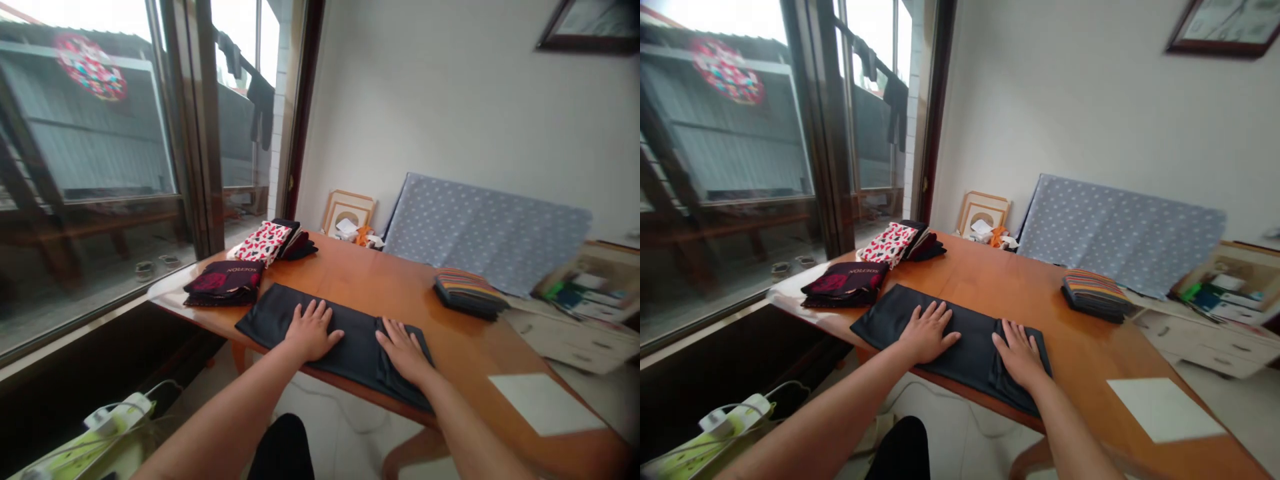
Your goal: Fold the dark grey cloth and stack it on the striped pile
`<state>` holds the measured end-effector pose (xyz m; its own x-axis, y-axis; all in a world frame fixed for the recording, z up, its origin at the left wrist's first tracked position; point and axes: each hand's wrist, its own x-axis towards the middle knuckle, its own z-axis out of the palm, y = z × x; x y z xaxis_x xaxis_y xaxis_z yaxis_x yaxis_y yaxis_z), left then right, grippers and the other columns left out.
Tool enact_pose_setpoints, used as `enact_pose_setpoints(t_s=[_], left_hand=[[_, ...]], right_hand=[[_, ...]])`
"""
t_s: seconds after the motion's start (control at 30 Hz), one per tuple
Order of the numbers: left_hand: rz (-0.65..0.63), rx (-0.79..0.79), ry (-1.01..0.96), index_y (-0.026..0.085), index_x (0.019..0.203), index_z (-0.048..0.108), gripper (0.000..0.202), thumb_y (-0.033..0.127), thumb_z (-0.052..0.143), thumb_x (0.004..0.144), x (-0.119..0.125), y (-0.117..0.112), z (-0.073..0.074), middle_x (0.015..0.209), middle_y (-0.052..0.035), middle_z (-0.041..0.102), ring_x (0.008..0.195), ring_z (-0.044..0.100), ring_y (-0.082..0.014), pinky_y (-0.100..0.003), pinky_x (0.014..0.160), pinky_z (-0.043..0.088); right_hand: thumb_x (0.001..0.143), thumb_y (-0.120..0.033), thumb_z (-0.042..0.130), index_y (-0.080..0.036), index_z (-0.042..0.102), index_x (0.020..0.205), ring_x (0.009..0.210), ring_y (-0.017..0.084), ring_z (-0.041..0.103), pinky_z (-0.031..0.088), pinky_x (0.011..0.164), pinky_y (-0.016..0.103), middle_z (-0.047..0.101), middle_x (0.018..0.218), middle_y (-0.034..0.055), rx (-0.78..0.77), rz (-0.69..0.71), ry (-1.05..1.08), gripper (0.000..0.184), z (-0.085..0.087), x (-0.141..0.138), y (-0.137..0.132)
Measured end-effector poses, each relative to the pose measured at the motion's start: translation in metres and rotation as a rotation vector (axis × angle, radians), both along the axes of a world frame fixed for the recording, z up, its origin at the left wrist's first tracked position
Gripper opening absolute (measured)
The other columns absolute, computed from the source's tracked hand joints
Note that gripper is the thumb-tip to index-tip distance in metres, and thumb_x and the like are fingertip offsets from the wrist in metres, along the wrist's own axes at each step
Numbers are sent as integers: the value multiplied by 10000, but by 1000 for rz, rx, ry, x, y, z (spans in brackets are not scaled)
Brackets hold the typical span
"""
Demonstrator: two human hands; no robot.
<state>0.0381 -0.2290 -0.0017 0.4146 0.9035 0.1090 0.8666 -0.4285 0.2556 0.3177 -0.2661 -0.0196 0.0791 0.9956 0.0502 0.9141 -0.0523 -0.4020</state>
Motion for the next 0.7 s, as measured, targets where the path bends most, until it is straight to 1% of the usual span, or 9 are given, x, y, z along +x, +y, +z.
enact_pose_setpoints(t_s=[0.07, 0.13, 0.2, 0.27, 0.33, 0.4, 0.47, 0.57, 0.7], left_hand=[[-5, 13, 17, 246, 1541, 385, 860, 784, 184, 901, 1, 3, -2, 1665, -90, 221, 1536, 115, -353, -629, 1190, 100], [-11, 29, 31, 244, 1536, 391, 861, 787, 179, 902, 2, 5, -4, 1664, -94, 225, 1534, 123, -353, -627, 1186, 109], [-15, 44, 43, 241, 1530, 398, 866, 792, 178, 900, 2, 7, -6, 1664, -95, 226, 1532, 128, -353, -624, 1182, 123], [-13, 56, 52, 246, 1527, 401, 863, 795, 178, 899, 3, 7, -7, 1664, -91, 225, 1532, 130, -351, -624, 1178, 132], [-10, 61, 59, 257, 1526, 400, 853, 794, 179, 900, 3, 7, -7, 1665, -87, 224, 1533, 131, -348, -621, 1176, 138], [-11, 60, 63, 264, 1525, 401, 850, 794, 177, 901, 3, 8, -6, 1664, -89, 226, 1534, 129, -344, -616, 1175, 145], [-15, 57, 67, 260, 1525, 401, 855, 797, 176, 899, 3, 8, -6, 1664, -93, 224, 1535, 128, -341, -615, 1173, 152], [-13, 58, 69, 253, 1531, 396, 859, 795, 180, 901, 4, 9, -6, 1666, -88, 216, 1534, 132, -340, -624, 1170, 151], [0, 54, 70, 252, 1532, 401, 857, 794, 196, 900, 5, 10, -8, 1663, -82, 226, 1532, 139, -342, -628, 1172, 145]], right_hand=[[980, -565, 313, -168, 347, 1556, 1492, 228, 305, 208, 1222, 415, 368, 1599, 102, 95, -19, 252, 700, 14, 10, -2], [980, -542, 336, -137, 493, 1451, 1387, 229, 467, 330, 1157, 356, 527, 1485, 128, 252, -123, 389, 641, 24, 21, -10], [969, -532, 381, -155, 635, 1268, 1219, 240, 598, 420, 1059, 339, 673, 1288, 117, 363, -205, 392, 544, 30, 26, -25], [964, -520, 415, -195, 692, 1097, 1051, 235, 653, 465, 951, 327, 730, 1102, 82, 398, -190, 316, 447, 33, 23, -46], [971, -512, 422, -220, 695, 993, 957, 222, 652, 467, 873, 311, 726, 1003, 61, 391, -111, 218, 401, 33, 11, -67], [975, -532, 424, -227, 683, 944, 941, 224, 631, 452, 848, 310, 706, 972, 65, 378, -60, 110, 402, 33, -6, -85], [945, -596, 466, -223, 672, 968, 971, 248, 608, 438, 869, 332, 689, 995, 85, 356, -60, -1, 427, 32, -24, -96], [857, -662, 576, -217, 663, 1024, 1022, 298, 575, 415, 902, 383, 673, 1033, 109, 311, -84, -157, 483, 29, -44, -100], [906, -495, 576, -230, 679, 984, 1033, 297, 564, 393, 877, 383, 675, 1016, 91, 292, -113, -233, 295, 26, -47, -96]])
